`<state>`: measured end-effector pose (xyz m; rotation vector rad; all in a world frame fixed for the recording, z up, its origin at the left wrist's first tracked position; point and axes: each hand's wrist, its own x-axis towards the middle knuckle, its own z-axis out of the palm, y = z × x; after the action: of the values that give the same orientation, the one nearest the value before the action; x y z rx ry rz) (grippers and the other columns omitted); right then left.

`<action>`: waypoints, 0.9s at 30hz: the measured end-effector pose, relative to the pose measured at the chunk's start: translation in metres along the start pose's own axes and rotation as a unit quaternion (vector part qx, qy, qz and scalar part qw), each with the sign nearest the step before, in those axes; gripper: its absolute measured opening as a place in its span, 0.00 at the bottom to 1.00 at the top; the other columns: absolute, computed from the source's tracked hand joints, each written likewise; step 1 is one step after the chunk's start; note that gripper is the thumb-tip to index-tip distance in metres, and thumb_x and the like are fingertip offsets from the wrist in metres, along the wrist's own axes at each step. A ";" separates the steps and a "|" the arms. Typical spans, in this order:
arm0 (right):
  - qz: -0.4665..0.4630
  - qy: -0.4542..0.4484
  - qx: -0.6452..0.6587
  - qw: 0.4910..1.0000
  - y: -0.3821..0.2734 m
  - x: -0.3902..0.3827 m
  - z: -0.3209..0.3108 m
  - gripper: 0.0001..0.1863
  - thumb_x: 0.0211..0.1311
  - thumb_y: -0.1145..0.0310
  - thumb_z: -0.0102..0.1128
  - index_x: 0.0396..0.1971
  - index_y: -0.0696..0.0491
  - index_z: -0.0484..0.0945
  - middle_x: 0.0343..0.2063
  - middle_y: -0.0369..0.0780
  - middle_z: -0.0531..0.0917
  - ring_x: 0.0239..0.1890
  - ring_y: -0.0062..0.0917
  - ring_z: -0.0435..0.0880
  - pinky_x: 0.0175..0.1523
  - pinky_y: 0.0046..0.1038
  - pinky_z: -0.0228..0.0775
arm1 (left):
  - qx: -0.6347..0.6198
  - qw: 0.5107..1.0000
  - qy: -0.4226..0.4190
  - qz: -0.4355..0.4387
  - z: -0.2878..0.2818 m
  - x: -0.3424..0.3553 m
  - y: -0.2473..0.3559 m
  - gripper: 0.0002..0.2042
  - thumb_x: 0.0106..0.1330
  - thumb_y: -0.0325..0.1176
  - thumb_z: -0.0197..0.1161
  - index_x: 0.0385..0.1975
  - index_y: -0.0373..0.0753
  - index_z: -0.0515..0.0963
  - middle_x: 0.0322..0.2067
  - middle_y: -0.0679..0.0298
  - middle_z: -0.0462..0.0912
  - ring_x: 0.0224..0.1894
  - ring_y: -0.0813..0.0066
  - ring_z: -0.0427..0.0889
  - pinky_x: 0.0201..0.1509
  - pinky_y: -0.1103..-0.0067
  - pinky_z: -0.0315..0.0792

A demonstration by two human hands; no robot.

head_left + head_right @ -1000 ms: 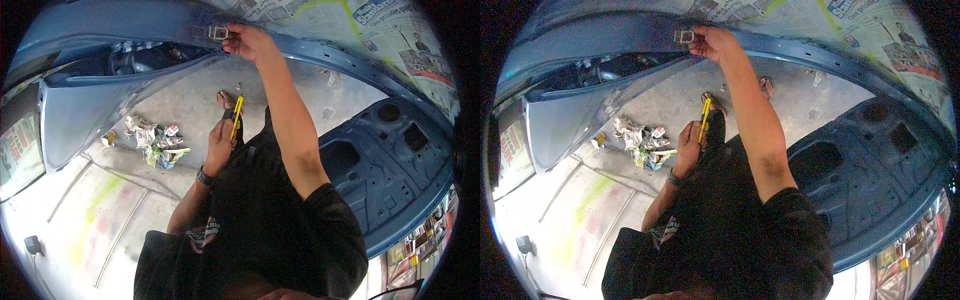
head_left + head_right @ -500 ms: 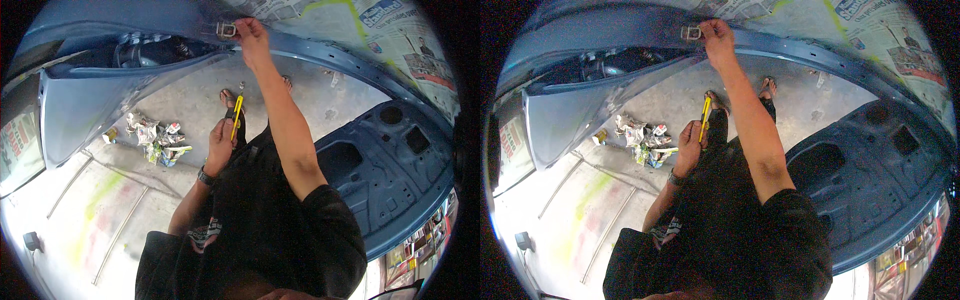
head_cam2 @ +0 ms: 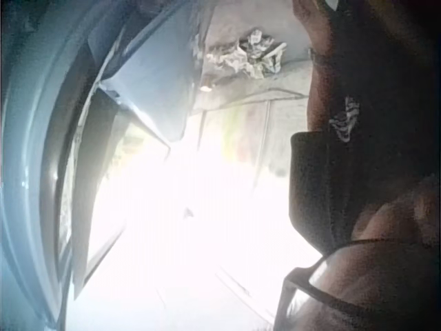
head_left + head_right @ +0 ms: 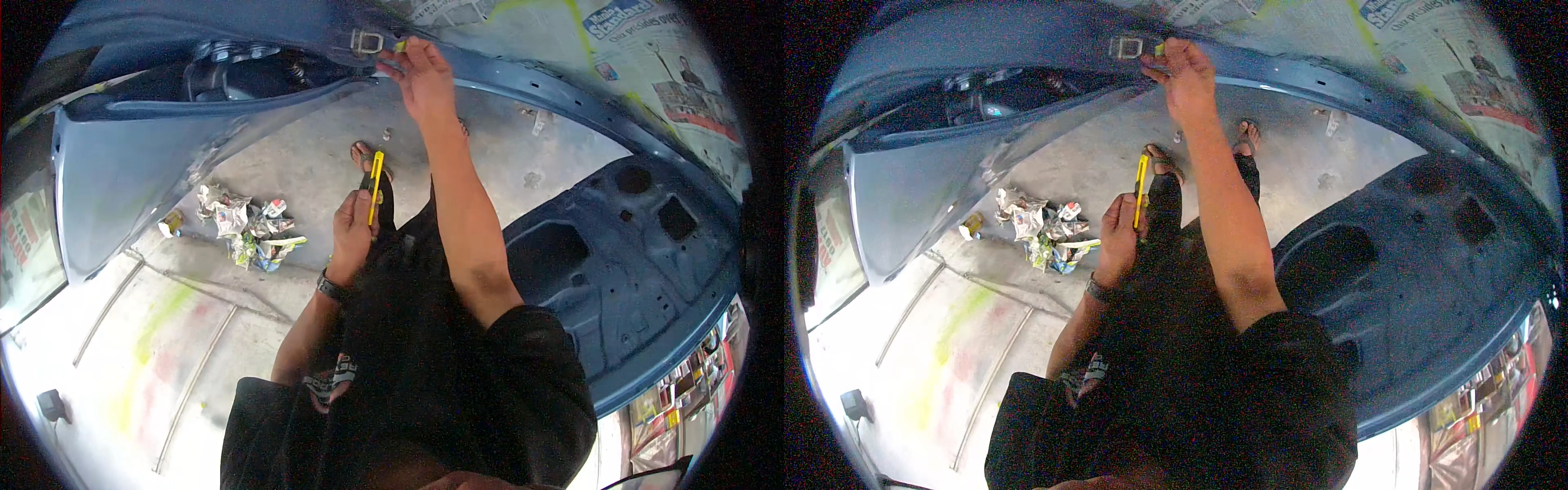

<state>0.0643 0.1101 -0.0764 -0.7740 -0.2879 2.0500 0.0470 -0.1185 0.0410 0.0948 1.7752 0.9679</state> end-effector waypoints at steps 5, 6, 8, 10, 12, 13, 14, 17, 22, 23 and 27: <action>0.057 0.032 -0.136 0.988 -0.034 -0.043 -0.006 0.18 0.71 0.59 0.45 0.40 0.60 0.74 0.36 0.42 0.79 0.43 0.34 0.81 0.48 0.37 0.75 | -0.054 0.998 -0.008 -0.009 0.009 0.003 -0.004 0.16 0.74 0.43 0.45 0.34 0.36 0.74 0.19 0.71 0.67 0.18 0.86 0.64 0.21 0.85 0.61; 0.066 0.024 -0.188 0.980 -0.041 -0.059 -0.007 0.20 0.72 0.58 0.42 0.41 0.61 0.74 0.38 0.43 0.78 0.44 0.33 0.80 0.48 0.36 0.75 | -0.083 0.996 0.010 -0.014 0.013 0.001 -0.001 0.16 0.74 0.43 0.45 0.34 0.36 0.73 0.19 0.71 0.67 0.18 0.85 0.64 0.21 0.85 0.61; 0.058 -0.039 -0.273 0.959 -0.056 -0.102 -0.025 0.19 0.73 0.60 0.42 0.45 0.62 0.74 0.46 0.44 0.77 0.48 0.30 0.78 0.52 0.32 0.72 | -0.110 0.994 0.020 -0.016 0.023 0.004 0.003 0.16 0.74 0.43 0.45 0.34 0.36 0.73 0.19 0.70 0.67 0.18 0.85 0.64 0.21 0.84 0.61; -0.064 -0.142 -0.372 0.915 -0.061 -0.144 -0.035 0.18 0.69 0.60 0.51 0.50 0.56 0.74 0.51 0.43 0.75 0.54 0.29 0.73 0.56 0.30 0.66 | -0.095 0.995 -0.015 -0.001 0.025 0.005 0.002 0.15 0.74 0.42 0.45 0.38 0.37 0.73 0.21 0.71 0.68 0.20 0.85 0.65 0.23 0.84 0.61; -0.091 -0.161 -0.435 0.881 -0.079 -0.172 -0.016 0.19 0.68 0.62 0.51 0.54 0.55 0.73 0.52 0.43 0.73 0.55 0.29 0.71 0.57 0.30 0.64 | -0.064 0.998 -0.018 0.013 0.037 0.005 0.010 0.15 0.74 0.42 0.45 0.38 0.37 0.73 0.22 0.71 0.68 0.21 0.85 0.65 0.23 0.84 0.61; -0.119 -0.177 -0.496 0.842 -0.087 -0.184 -0.008 0.20 0.68 0.63 0.52 0.57 0.53 0.71 0.54 0.43 0.71 0.56 0.28 0.69 0.58 0.29 0.63 | -0.032 0.999 -0.023 0.025 0.045 0.002 0.014 0.15 0.74 0.42 0.45 0.39 0.37 0.73 0.23 0.71 0.69 0.21 0.85 0.66 0.23 0.84 0.61; -0.124 -0.181 -0.495 0.841 -0.089 -0.192 -0.007 0.20 0.68 0.63 0.52 0.57 0.53 0.71 0.54 0.43 0.71 0.56 0.28 0.69 0.58 0.29 0.63 | -0.033 0.999 -0.022 0.032 0.055 0.002 0.015 0.15 0.74 0.42 0.45 0.39 0.37 0.73 0.23 0.71 0.69 0.21 0.85 0.66 0.23 0.84 0.61; -0.010 -0.097 -0.377 0.921 -0.097 -0.211 -0.001 0.21 0.67 0.66 0.52 0.59 0.52 0.70 0.50 0.45 0.74 0.54 0.29 0.72 0.56 0.28 0.65 | 0.025 0.993 -0.022 0.116 0.078 -0.002 0.015 0.12 0.73 0.36 0.46 0.34 0.34 0.73 0.16 0.65 0.70 0.16 0.79 0.69 0.20 0.79 0.63; -0.072 -0.066 -0.521 0.848 -0.124 -0.209 -0.009 0.16 0.69 0.70 0.49 0.55 0.54 0.74 0.46 0.42 0.79 0.49 0.23 0.76 0.54 0.24 0.66 | 0.171 0.960 -0.126 0.183 0.104 -0.020 0.029 0.12 0.71 0.30 0.45 0.45 0.31 0.73 0.28 0.59 0.78 0.28 0.75 0.75 0.32 0.77 0.70; -0.070 -0.058 -0.526 0.846 -0.126 -0.209 -0.012 0.16 0.69 0.70 0.50 0.55 0.54 0.74 0.43 0.42 0.80 0.47 0.23 0.77 0.53 0.24 0.66 | 0.188 0.953 -0.132 0.197 0.107 -0.021 0.032 0.11 0.71 0.30 0.46 0.44 0.31 0.73 0.28 0.59 0.79 0.27 0.74 0.75 0.32 0.77 0.70; -0.114 -0.024 -0.520 0.846 -0.130 -0.208 -0.019 0.16 0.69 0.71 0.49 0.54 0.56 0.74 0.40 0.40 0.82 0.43 0.22 0.78 0.51 0.22 0.68 | 0.162 0.956 -0.134 0.205 0.119 -0.033 0.041 0.11 0.71 0.31 0.49 0.43 0.31 0.75 0.28 0.58 0.78 0.29 0.75 0.74 0.34 0.78 0.69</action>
<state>0.2465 0.0130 0.0568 -1.2289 -1.5228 1.5784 0.1438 -0.0405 0.0795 0.7935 1.6738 0.8885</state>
